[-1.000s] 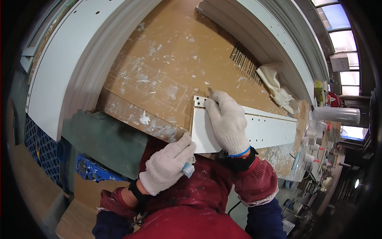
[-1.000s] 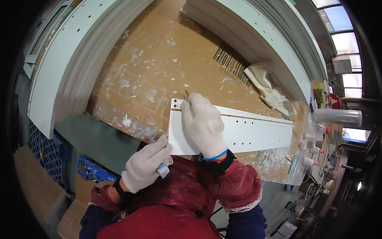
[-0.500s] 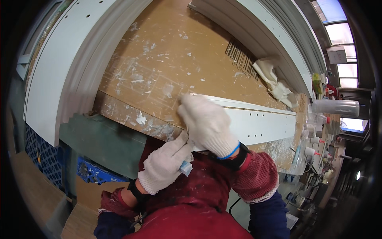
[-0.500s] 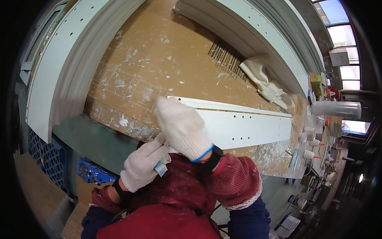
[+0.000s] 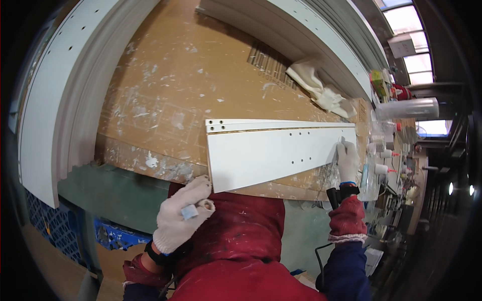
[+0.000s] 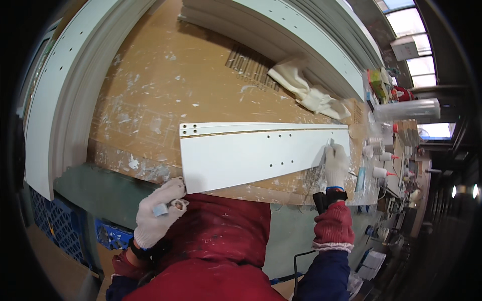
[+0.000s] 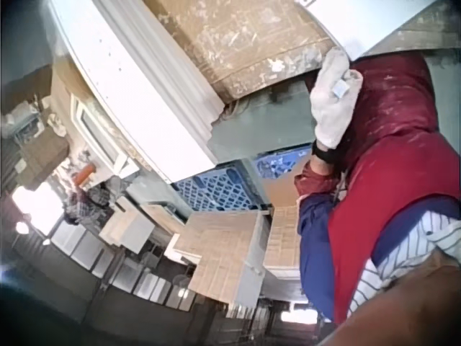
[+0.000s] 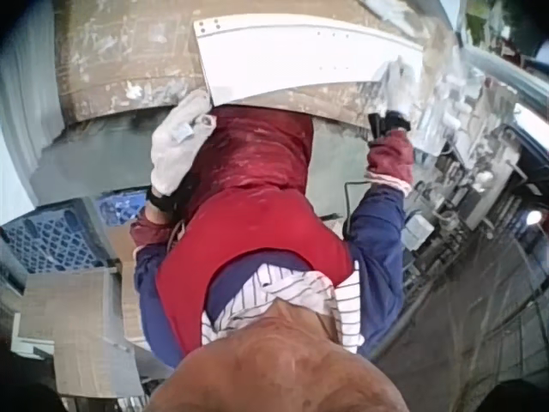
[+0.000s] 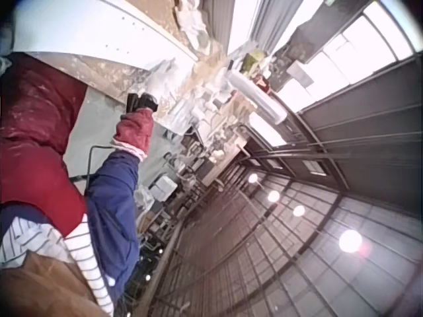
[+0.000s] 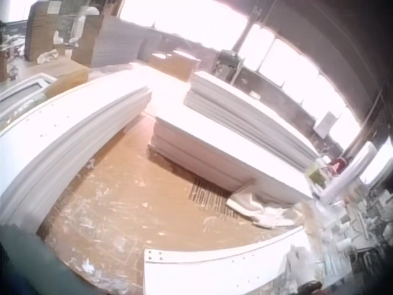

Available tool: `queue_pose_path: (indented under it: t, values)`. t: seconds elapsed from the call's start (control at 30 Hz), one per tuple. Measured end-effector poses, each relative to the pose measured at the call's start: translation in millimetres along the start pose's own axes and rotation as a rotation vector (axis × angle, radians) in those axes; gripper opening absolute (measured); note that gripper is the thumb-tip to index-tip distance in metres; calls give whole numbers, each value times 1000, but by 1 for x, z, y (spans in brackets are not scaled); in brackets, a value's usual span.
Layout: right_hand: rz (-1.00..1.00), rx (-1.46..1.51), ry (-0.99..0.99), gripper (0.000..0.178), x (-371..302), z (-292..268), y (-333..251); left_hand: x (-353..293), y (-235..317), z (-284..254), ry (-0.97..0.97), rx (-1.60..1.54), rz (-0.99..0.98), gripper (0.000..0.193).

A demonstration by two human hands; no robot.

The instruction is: The person sands the edges and surfaces of white rectangular wood panels using a sanding block. They handle the panels one at a time, flipping them over to sand different sides and edges, then place them back on the workbench.

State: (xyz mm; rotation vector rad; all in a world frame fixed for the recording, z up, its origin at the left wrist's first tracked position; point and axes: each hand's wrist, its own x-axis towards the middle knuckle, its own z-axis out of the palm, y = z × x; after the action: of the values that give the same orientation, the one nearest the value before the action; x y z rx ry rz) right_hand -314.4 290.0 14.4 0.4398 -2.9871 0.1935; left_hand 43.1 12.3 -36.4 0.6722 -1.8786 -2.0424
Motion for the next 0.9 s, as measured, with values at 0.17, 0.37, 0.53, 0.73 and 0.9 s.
queue_pose_path:
  t: [0.17, 0.37, 0.53, 0.73, 0.9]
  values:
    - [-463, -46, 275, 20, -32, 28, -39, -2, -3, 11, 64, -419, -256, 38]
    - [-819, -383, 384, 14, -138, 32, -205, 2, 1, 1, 366, -418, -197, 41]
    - [-1209, 431, -523, 5, -197, 27, -268, -7, 3, -32, 745, -286, -40, 40]
    - [-995, 359, -23, 15, -111, 41, -174, -16, -5, -32, 499, -174, -186, 14]
    - [-350, 315, -30, 21, -26, 26, -44, 0, 13, 0, 368, -158, -385, 19]
